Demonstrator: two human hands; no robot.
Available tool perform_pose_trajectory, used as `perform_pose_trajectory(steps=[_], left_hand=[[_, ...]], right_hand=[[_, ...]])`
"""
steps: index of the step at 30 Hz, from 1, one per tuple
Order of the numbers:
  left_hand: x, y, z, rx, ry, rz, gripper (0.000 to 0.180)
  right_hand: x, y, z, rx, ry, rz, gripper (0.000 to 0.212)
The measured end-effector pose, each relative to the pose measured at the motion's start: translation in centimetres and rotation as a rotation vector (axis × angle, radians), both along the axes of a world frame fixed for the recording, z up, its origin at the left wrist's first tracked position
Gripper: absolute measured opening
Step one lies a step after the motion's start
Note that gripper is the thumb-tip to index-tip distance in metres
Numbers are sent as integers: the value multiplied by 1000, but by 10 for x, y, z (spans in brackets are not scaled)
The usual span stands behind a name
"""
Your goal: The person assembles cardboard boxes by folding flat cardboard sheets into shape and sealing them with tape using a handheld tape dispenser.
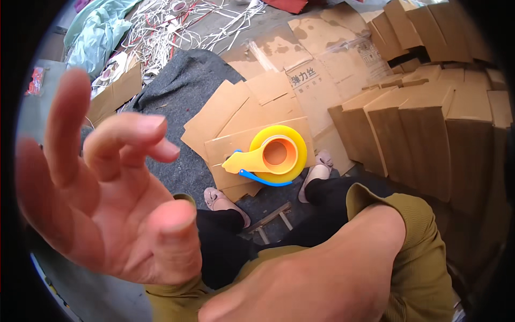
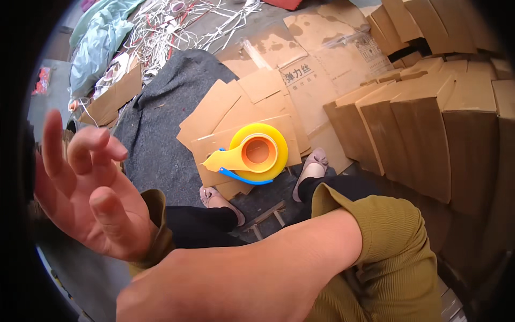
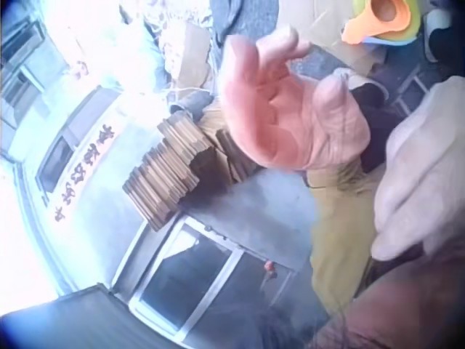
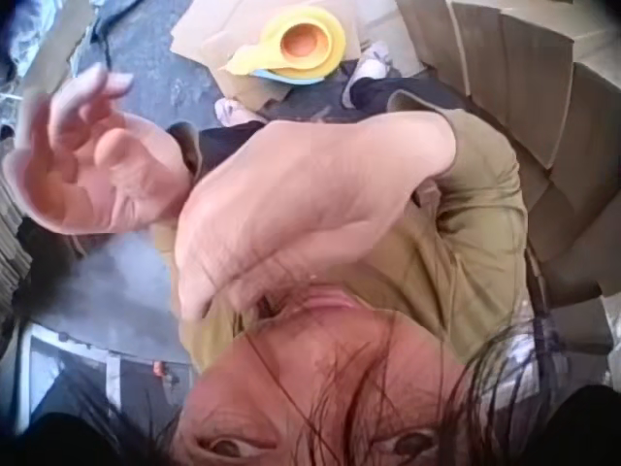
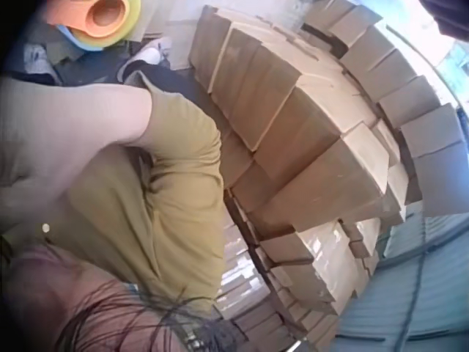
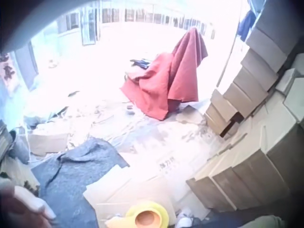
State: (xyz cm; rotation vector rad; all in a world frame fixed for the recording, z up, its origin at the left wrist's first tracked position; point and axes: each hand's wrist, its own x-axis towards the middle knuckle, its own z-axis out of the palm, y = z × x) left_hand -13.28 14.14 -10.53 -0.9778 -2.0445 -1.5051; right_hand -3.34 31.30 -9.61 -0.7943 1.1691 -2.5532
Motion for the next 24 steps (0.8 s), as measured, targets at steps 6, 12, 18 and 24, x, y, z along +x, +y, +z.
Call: perform_pose_trajectory(steps=[6, 12, 18, 24], left_hand=[[34, -135, 77, 76, 150, -104, 69], [140, -16, 92, 91, 241, -95, 65], [147, 11, 107, 154, 304, -77, 61], [154, -40, 112, 270, 319, -13, 57]], right_hand=[[65, -4, 53, 99, 306, -133, 23], [136, 4, 80, 63, 573, -276, 25], [194, 29, 107, 53, 806, -405, 27], [238, 53, 141, 71, 993, -474, 30]])
